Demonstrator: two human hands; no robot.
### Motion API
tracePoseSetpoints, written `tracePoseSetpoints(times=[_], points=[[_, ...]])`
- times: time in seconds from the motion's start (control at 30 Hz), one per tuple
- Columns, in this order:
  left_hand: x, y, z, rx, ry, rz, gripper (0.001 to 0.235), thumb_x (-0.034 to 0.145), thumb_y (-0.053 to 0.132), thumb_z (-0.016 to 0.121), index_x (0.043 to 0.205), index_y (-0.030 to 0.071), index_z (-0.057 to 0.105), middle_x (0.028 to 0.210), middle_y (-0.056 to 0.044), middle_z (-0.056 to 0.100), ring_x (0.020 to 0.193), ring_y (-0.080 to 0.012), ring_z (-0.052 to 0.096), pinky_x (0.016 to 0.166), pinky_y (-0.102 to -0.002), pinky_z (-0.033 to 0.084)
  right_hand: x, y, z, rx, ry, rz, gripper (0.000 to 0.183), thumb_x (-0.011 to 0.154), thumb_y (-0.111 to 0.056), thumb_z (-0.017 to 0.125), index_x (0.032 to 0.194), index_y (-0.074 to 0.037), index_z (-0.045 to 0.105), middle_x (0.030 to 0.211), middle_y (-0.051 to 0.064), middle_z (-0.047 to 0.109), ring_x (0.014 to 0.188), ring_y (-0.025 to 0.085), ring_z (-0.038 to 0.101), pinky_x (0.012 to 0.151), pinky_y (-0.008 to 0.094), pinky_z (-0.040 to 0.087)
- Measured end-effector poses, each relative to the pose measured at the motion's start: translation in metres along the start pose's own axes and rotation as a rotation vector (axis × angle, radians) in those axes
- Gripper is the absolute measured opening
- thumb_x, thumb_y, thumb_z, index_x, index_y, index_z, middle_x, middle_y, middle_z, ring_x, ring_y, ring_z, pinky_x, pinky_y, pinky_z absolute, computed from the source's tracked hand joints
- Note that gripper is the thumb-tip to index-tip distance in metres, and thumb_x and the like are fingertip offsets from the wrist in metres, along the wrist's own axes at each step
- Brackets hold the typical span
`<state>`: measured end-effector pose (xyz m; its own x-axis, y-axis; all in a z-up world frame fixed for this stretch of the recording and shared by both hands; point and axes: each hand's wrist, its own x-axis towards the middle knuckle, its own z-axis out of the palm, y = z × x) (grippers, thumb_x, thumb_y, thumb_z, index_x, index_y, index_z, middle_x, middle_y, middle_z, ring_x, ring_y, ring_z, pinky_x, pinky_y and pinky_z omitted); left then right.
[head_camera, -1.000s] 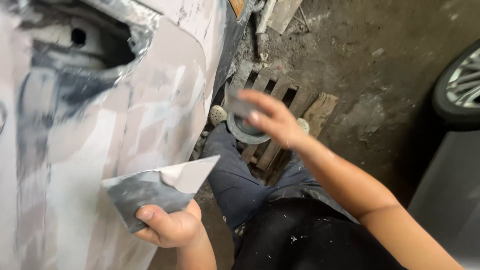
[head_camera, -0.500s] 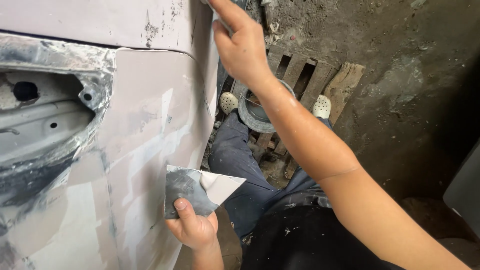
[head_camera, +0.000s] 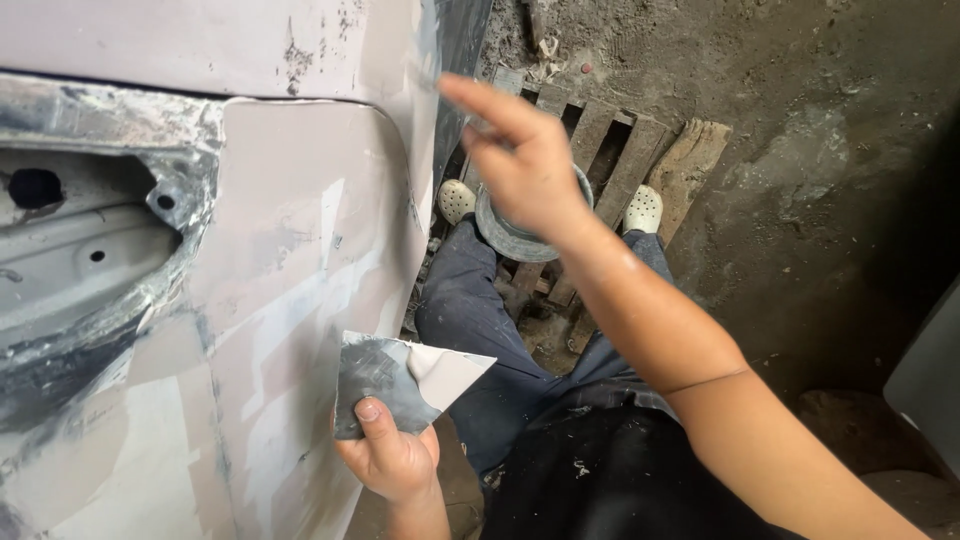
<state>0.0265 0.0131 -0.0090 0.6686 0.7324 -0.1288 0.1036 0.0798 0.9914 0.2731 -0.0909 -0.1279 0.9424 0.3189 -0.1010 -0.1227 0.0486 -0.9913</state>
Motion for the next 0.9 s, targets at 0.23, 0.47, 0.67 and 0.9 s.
tracePoseSetpoints(times=[0.23,0.47,0.67,0.9], points=[[-0.006,-0.005,0.000,-0.026,-0.002,0.003,0.045,0.107,0.032,0.069,0.118,-0.011,0.065,0.110,-0.014,0.069,0.104,-0.0226,0.067,0.093,-0.037,0.056,0.030,0.001,-0.022,0.225,-0.043,-0.187,0.043,0.112,0.004,0.062,0.151,-0.011,0.056,0.142,0.006,0.066,0.127,0.013,0.065,0.109,0.031,0.055],[-0.009,-0.006,0.006,-0.041,-0.014,0.021,0.039,0.108,0.028,0.067,0.118,-0.010,0.063,0.114,-0.014,0.068,0.106,-0.0216,0.066,0.095,-0.035,0.055,0.063,-0.024,0.006,-0.022,0.074,-0.154,0.043,0.108,-0.002,0.063,0.149,-0.015,0.056,0.146,0.005,0.064,0.126,0.018,0.069,0.100,0.029,0.063],[-0.008,-0.009,0.001,-0.040,-0.009,-0.003,0.039,0.108,0.028,0.066,0.118,-0.010,0.063,0.114,-0.014,0.068,0.106,-0.0220,0.065,0.095,-0.036,0.054,0.045,0.009,0.044,-0.301,0.197,-0.397,0.053,0.106,0.005,0.057,0.154,-0.016,0.052,0.148,0.007,0.061,0.137,0.023,0.064,0.117,0.033,0.057],[-0.008,-0.009,0.011,-0.039,-0.028,-0.029,0.041,0.107,0.030,0.067,0.117,-0.010,0.063,0.113,-0.014,0.068,0.105,-0.0217,0.065,0.094,-0.035,0.055,0.011,-0.011,0.020,-0.254,0.035,-0.336,0.052,0.098,0.007,0.055,0.147,-0.010,0.058,0.149,0.015,0.061,0.142,0.031,0.060,0.125,0.040,0.048]])
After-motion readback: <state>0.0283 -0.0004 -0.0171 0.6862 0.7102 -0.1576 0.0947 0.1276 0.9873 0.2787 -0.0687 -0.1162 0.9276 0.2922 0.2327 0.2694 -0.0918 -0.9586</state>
